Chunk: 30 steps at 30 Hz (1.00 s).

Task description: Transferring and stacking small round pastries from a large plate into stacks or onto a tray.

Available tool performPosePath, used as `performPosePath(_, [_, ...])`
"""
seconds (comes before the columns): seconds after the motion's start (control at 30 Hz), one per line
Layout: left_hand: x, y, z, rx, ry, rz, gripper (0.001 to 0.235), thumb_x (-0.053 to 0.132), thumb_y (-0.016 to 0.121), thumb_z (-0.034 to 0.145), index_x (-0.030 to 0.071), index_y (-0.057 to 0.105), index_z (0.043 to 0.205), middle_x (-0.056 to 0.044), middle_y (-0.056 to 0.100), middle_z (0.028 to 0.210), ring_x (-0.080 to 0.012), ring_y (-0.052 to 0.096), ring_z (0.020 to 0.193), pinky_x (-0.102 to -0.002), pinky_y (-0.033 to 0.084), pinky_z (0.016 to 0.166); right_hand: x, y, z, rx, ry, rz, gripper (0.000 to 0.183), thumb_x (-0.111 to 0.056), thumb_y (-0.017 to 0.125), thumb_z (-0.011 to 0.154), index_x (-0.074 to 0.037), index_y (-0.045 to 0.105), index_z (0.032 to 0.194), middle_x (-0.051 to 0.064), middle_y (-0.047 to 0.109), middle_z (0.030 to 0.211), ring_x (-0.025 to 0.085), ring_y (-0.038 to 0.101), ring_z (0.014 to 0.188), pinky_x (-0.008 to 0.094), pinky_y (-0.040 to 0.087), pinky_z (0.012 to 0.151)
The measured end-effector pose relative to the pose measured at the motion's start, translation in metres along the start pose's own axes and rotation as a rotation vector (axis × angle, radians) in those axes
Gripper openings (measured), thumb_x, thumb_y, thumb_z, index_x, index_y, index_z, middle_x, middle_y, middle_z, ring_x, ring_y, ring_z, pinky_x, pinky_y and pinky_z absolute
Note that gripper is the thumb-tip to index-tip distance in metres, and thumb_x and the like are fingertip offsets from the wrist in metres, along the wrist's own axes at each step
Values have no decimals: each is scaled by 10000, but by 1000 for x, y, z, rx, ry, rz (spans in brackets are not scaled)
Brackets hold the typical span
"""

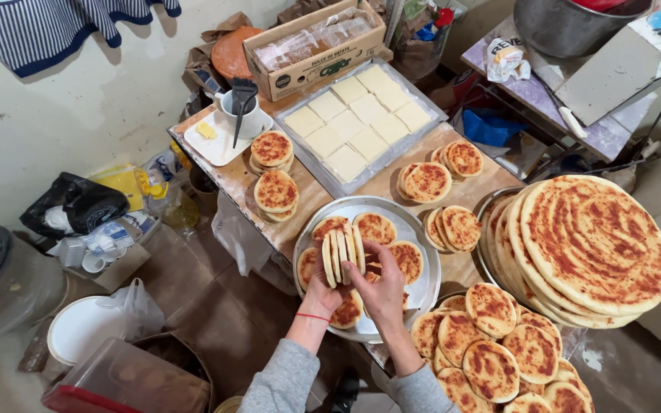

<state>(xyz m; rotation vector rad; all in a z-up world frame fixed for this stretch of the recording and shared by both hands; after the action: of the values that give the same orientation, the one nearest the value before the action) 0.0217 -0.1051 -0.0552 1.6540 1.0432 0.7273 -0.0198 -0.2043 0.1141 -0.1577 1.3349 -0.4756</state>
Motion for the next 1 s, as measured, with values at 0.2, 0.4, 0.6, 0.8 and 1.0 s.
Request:
performPosePath(0.2, [8, -34, 7, 65, 51, 9, 642, 659, 698, 846, 180, 698, 1272, -41, 727, 1211, -258, 686, 1097, -485, 588, 890, 50, -1, 22, -222, 39, -87, 445, -286, 684, 946, -39, 652, 1314, 145, 728, 1210, 247, 718, 1001, 385, 579, 867])
performPosePath(0.4, [-5, -45, 19, 128, 38, 49, 601, 679, 657, 832, 251, 714, 1251, -11, 722, 1255, -279, 648, 1165, -540, 500, 957, 258, -32, 85, -292, -29, -633, 542, -324, 729, 903, -21, 607, 1336, 243, 658, 1261, 425, 603, 1158, 488, 502, 980])
performPosePath(0.6, [-36, -63, 60, 175, -10, -30, 562, 676, 642, 880, 269, 705, 1263, 7, 694, 1299, -278, 591, 1226, -553, 436, 1045, 256, -31, 99, -325, 111, -717, 448, -445, 871, 745, -103, 789, 1023, 241, 697, 1039, 388, 665, 1024, 454, 542, 914])
performPosePath(0.8, [-39, -74, 87, 244, -33, 11, 634, 720, 632, 826, 259, 717, 1253, -10, 718, 1277, -273, 613, 1201, -527, 456, 1002, 265, -38, 95, -360, 216, -327, 352, -416, 827, 767, -98, 771, 908, 89, 762, 785, 234, 738, 721, 374, 559, 689])
performPosePath(1.0, [-39, -57, 91, 263, -18, 4, 671, 748, 654, 806, 265, 695, 1270, -19, 692, 1294, -275, 593, 1209, -496, 454, 1013, 247, -51, 81, -204, 377, -369, 333, -370, 834, 778, -82, 740, 915, 153, 739, 793, 244, 706, 742, 368, 550, 707])
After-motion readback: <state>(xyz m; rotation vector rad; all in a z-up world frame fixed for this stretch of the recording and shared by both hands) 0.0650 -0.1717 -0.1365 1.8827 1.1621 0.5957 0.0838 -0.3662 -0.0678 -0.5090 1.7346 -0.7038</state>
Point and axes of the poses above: each hand's wrist, its own z-axis towards the middle knuckle, its own y-axis out of the palm, x = y × z, the point moved 3 cm from there along z, towards the middle knuckle
